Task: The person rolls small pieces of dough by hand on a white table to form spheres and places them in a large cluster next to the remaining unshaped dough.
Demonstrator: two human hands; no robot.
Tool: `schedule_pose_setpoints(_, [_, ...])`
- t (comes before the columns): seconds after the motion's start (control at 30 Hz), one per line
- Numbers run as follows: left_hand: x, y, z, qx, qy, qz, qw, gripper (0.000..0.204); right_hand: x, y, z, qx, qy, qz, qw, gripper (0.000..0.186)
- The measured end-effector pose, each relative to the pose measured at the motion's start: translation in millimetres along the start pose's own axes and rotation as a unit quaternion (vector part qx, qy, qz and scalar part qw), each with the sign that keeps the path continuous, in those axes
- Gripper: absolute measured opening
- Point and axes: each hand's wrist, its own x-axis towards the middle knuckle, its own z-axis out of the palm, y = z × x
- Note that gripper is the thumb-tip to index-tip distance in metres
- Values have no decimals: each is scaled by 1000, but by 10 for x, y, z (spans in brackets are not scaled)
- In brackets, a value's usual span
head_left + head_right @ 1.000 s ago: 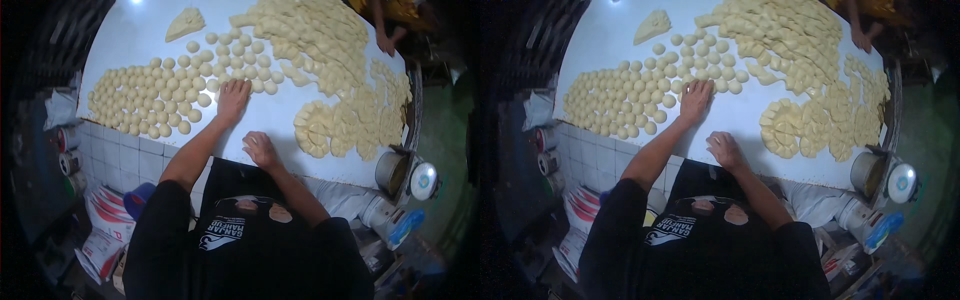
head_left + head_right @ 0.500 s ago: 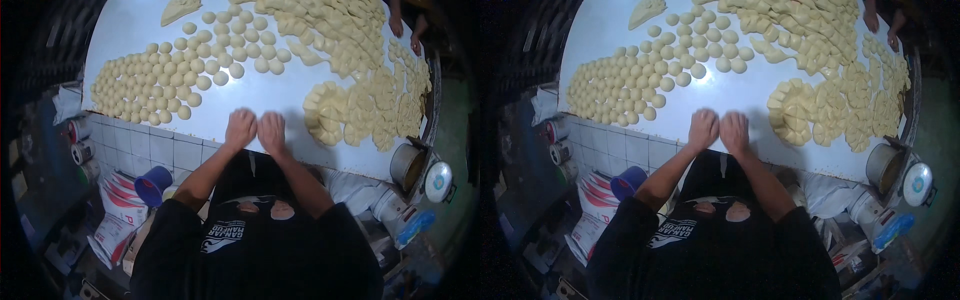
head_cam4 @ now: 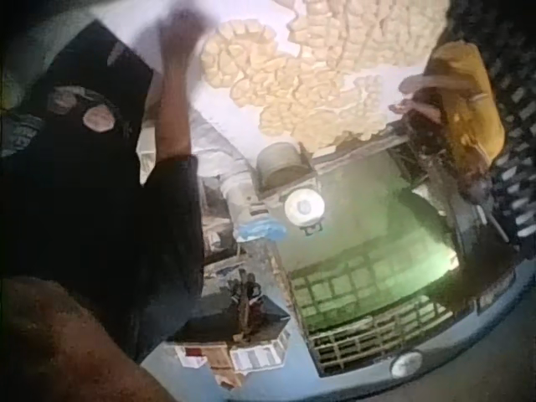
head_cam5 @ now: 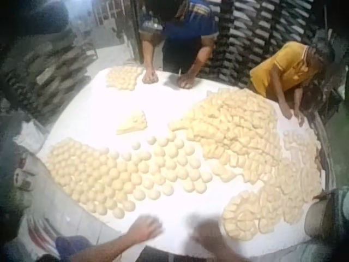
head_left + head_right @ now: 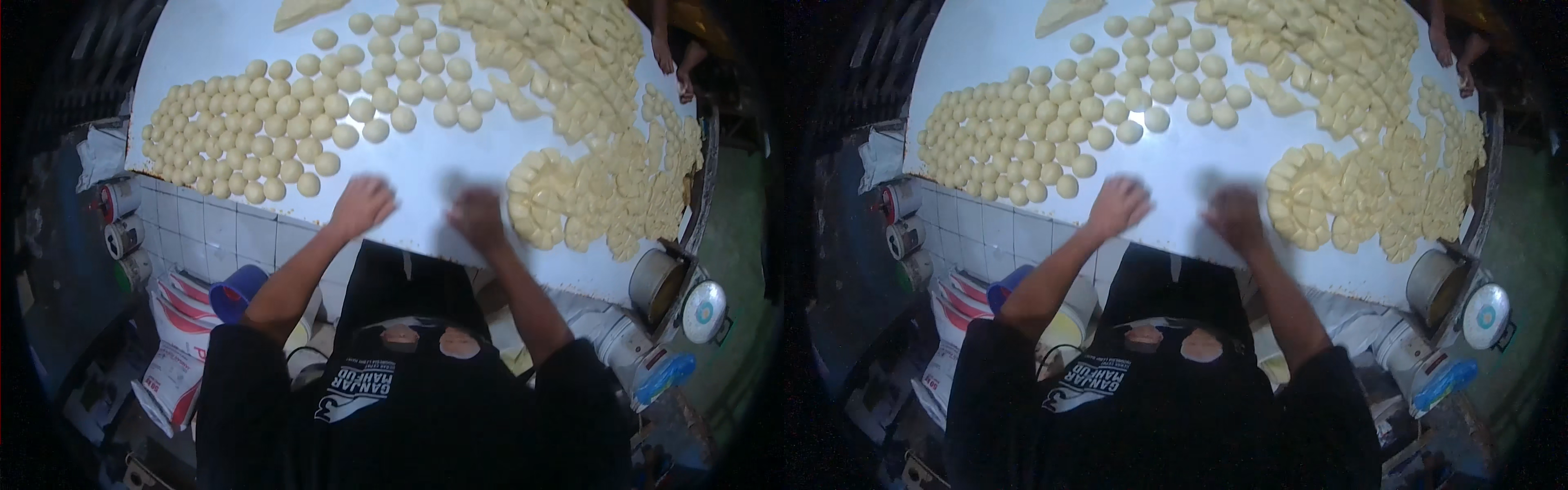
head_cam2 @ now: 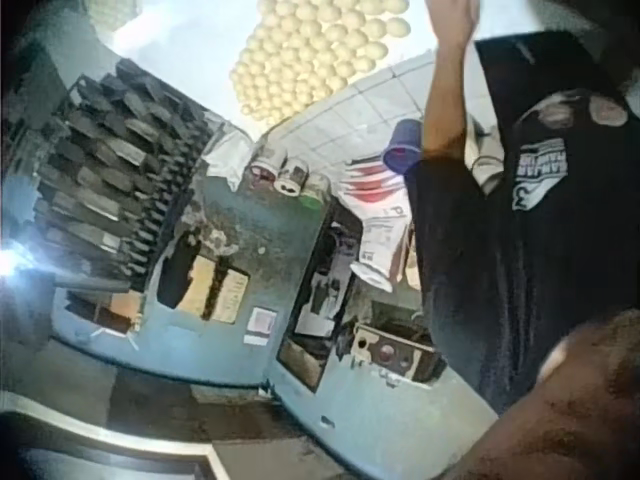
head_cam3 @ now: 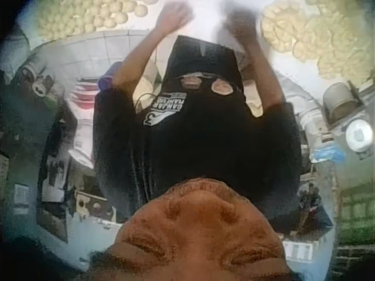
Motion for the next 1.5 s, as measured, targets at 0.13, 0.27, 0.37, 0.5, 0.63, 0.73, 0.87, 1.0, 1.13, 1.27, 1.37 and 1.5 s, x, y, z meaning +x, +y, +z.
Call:
schedule_pose_setpoints(0.13, [236,663,504,-58,79,-121,988,16,347,-511,235,-62,81,100,990,26])
schedule_pose_setpoints(0.27, [-227,297,103,-91,41,-1,995,18,-196,-121,-35,27,13,-20,999,28])
schedule_pose_setpoints(0.37, [385,322,93,-5,119,-99,988,18,405,-104,-120,-56,68,76,993,30])
schedule_pose_setpoints(0.5, [32,828,483,-49,114,-104,987,18,37,-434,132,-7,46,94,995,29])
schedule_pose_setpoints(0.63, [-226,297,142,35,70,-131,988,17,-46,23,-48,-85,8,19,996,30])
schedule_pose_setpoints(0.73, [419,605,203,-7,160,-205,966,20,376,-273,-33,-16,133,161,978,29])
schedule_pose_setpoints(0.87, [-255,714,352,-53,118,-79,988,24,-403,-407,-126,35,80,71,994,49])
schedule_pose_setpoints(1.0, [-183,324,-28,-41,42,-63,996,16,85,-271,-594,89,-92,210,969,64])
schedule_pose_setpoints(1.13, [66,356,175,-45,-158,-168,972,33,1749,-555,-1021,61,-243,171,953,62])
schedule_pose_setpoints(1.27, [-474,309,4,-57,76,-49,994,39,3250,-817,-895,78,-142,86,983,60])
schedule_pose_setpoints(1.37, [-491,112,-199,-121,22,-50,991,45,3976,-913,-608,212,68,98,970,61])
schedule_pose_setpoints(1.5, [-96,400,-113,-225,67,-93,968,53,3784,-563,-80,-41,112,-31,992,36])
